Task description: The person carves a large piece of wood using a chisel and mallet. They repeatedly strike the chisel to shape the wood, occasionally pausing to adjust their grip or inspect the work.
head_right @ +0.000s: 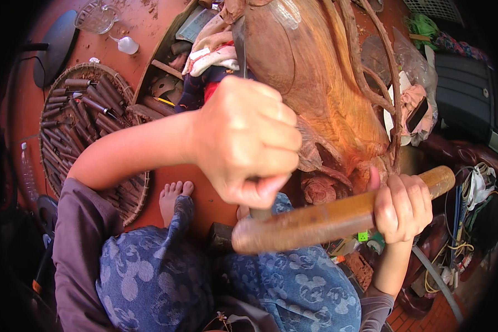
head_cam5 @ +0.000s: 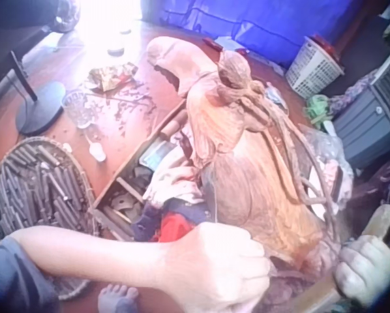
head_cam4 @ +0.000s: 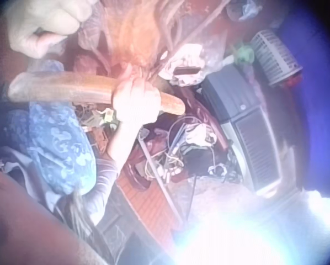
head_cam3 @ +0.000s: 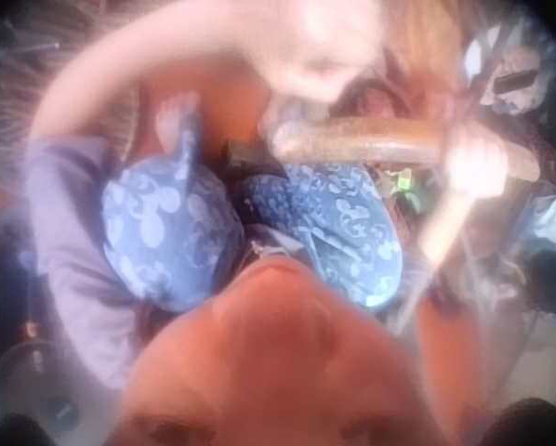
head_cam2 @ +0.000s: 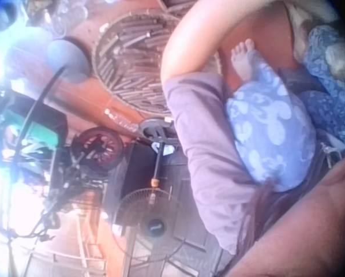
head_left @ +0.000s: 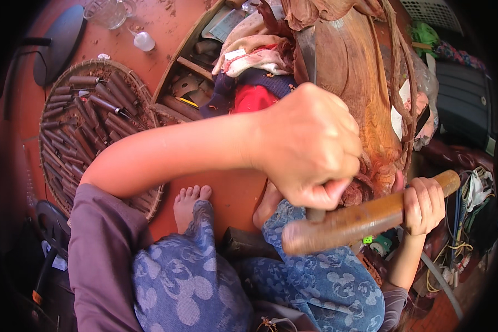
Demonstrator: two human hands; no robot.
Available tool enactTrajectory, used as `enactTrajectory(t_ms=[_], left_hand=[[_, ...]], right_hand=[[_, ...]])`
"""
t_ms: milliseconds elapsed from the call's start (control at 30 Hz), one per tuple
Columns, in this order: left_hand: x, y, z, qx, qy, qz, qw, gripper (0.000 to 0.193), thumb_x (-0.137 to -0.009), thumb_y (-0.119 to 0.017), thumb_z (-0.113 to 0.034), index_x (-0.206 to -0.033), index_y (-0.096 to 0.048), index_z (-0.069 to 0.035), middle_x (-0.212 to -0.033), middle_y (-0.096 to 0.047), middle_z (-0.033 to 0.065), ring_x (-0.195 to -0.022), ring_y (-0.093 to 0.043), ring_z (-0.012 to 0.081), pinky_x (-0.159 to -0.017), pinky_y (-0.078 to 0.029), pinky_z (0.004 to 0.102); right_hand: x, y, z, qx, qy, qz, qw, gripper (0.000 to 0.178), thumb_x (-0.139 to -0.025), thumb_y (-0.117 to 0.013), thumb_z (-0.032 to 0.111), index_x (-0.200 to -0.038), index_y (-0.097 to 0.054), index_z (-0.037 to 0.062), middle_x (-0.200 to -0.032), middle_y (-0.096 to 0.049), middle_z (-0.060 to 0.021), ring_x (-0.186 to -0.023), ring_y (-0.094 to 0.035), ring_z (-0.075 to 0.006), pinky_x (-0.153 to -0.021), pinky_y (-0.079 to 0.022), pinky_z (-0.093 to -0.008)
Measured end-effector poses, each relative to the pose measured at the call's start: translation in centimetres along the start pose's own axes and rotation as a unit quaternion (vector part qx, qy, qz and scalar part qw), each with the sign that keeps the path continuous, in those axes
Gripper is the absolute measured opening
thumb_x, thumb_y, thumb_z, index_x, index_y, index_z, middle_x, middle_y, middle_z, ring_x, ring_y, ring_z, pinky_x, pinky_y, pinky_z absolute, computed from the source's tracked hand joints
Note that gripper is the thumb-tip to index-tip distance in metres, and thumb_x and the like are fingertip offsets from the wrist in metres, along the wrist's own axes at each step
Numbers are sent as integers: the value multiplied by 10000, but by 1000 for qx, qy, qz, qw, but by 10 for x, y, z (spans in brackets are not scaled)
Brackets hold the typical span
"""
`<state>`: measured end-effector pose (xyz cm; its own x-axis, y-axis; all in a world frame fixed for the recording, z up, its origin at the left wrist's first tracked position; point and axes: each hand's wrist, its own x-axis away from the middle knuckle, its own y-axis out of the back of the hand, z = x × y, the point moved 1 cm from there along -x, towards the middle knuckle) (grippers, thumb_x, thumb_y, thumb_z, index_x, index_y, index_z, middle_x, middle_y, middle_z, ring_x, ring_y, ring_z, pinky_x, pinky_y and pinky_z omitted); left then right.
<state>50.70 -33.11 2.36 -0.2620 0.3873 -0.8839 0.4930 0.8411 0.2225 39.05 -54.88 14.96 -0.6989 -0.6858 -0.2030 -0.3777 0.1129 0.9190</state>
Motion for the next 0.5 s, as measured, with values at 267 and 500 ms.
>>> enactTrajectory(t_ms=[267,500], left_hand=[[10,-4,-11,29,-3,28,999,227,-628,-653,-240,-570,-464,-128,-608,-447,-4,-548,-490,175,-472,-365,317],[15,-7,-8,30,-16,22,999,221,-588,-645,-226,-558,-449,-129,-602,-427,-1,-539,-486,182,-478,-372,318]], right_hand=[[1,-1,10,-32,-15,14,999,304,-719,-839,-18,-805,-551,25,-739,-619,-109,-643,-634,-255,-580,-535,-358],[-5,-5,20,-24,8,9,1000,308,-720,-838,-14,-788,-541,34,-713,-612,-95,-627,-630,-244,-579,-537,-354]])
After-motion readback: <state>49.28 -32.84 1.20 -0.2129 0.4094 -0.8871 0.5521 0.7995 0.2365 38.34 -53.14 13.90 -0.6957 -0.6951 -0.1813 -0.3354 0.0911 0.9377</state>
